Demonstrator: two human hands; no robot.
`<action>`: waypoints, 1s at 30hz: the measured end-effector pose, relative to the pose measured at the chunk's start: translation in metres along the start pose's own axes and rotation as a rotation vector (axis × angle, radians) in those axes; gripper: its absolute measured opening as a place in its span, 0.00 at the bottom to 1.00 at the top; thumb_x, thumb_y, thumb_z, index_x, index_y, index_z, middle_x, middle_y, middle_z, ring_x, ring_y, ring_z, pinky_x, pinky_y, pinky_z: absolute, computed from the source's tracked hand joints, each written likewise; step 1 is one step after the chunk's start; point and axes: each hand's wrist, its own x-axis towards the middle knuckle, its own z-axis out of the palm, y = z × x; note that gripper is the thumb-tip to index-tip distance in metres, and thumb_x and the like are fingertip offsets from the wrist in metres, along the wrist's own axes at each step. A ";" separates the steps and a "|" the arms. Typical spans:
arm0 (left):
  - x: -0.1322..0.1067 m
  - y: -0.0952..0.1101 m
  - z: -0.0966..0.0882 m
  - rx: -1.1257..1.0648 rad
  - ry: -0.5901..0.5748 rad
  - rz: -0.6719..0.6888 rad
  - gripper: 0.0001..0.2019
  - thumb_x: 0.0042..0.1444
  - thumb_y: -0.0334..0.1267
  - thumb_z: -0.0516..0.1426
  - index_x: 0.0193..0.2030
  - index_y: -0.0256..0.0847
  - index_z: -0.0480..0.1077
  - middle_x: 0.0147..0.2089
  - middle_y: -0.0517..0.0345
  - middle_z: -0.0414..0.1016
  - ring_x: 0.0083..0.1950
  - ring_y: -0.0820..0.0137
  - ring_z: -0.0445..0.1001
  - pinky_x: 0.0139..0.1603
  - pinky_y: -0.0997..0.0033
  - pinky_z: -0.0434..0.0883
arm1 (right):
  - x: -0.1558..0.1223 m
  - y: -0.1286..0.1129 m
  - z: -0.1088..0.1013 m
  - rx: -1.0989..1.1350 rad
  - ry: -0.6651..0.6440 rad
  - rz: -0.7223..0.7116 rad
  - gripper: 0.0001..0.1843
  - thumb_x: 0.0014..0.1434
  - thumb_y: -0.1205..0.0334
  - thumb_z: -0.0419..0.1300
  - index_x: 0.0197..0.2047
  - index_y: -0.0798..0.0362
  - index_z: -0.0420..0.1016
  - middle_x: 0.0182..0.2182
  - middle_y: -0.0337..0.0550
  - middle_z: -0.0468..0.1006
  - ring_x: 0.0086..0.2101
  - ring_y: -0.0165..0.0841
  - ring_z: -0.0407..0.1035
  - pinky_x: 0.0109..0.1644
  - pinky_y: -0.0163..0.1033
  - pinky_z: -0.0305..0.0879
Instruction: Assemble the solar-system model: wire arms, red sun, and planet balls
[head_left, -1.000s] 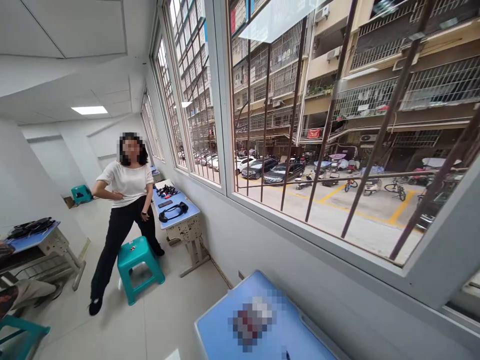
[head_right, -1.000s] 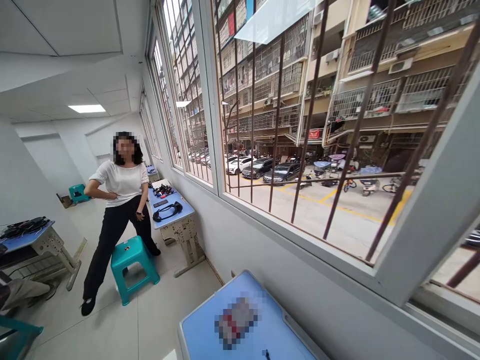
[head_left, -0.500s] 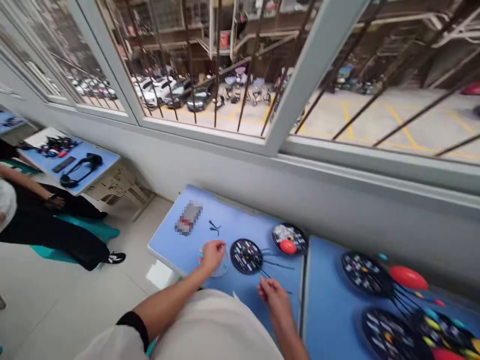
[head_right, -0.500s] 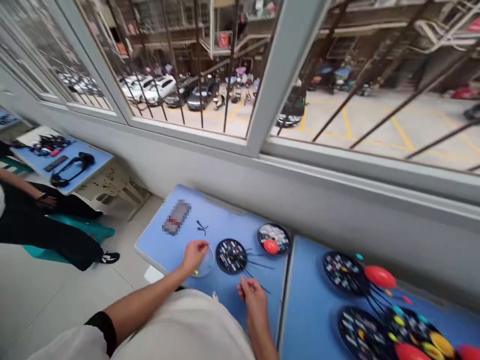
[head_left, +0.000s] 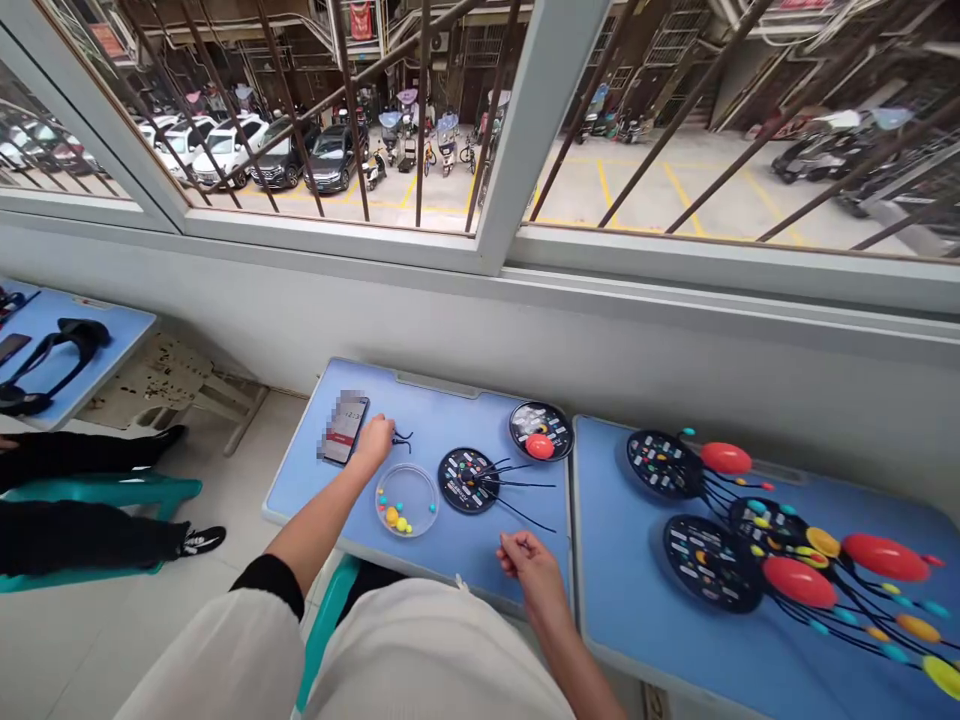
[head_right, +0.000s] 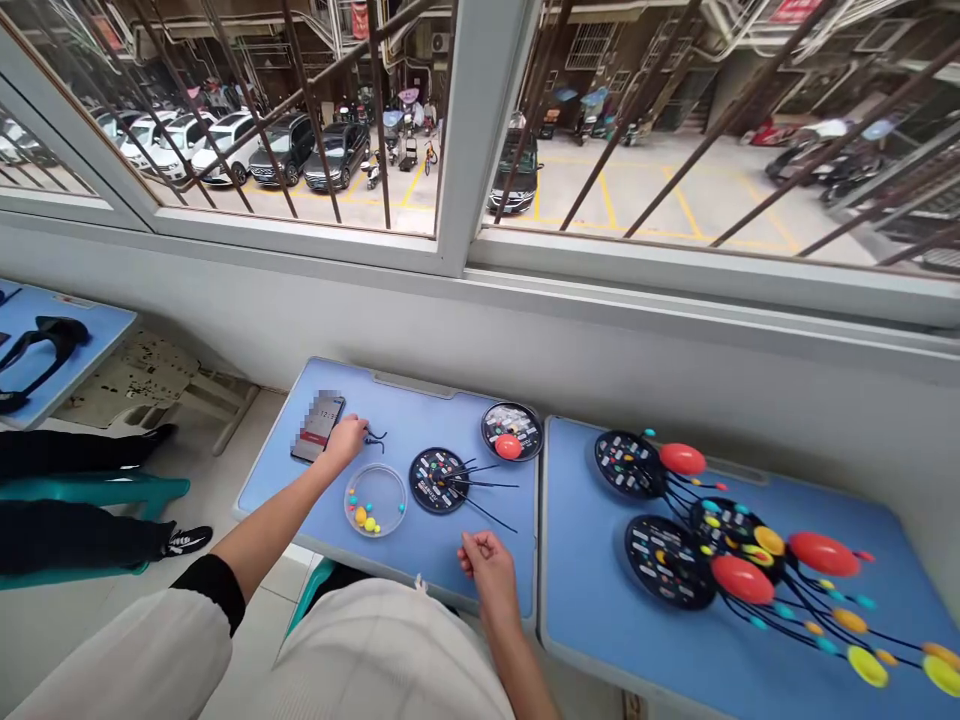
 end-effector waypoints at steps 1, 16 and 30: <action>0.001 0.000 0.002 -0.002 -0.003 0.004 0.14 0.58 0.40 0.52 0.49 0.36 0.64 0.49 0.51 0.67 0.46 0.65 0.69 0.45 0.57 0.69 | -0.001 0.000 0.000 -0.002 0.004 -0.003 0.18 0.35 0.49 0.65 0.18 0.51 0.62 0.12 0.35 0.69 0.15 0.26 0.59 0.19 0.32 0.53; -0.102 0.078 0.035 -0.548 0.078 0.123 0.09 0.48 0.26 0.57 0.36 0.38 0.73 0.31 0.60 0.76 0.31 0.74 0.73 0.33 0.77 0.70 | -0.007 -0.029 0.020 0.013 -0.185 -0.082 0.22 0.37 0.47 0.66 0.32 0.53 0.70 0.18 0.38 0.74 0.19 0.29 0.64 0.22 0.34 0.58; -0.108 0.100 0.048 -0.605 0.080 0.319 0.05 0.46 0.25 0.58 0.28 0.37 0.74 0.27 0.59 0.72 0.28 0.74 0.68 0.30 0.76 0.66 | 0.020 -0.025 0.029 0.135 -0.101 -0.199 0.08 0.58 0.62 0.56 0.31 0.58 0.69 0.23 0.32 0.69 0.21 0.22 0.64 0.25 0.31 0.63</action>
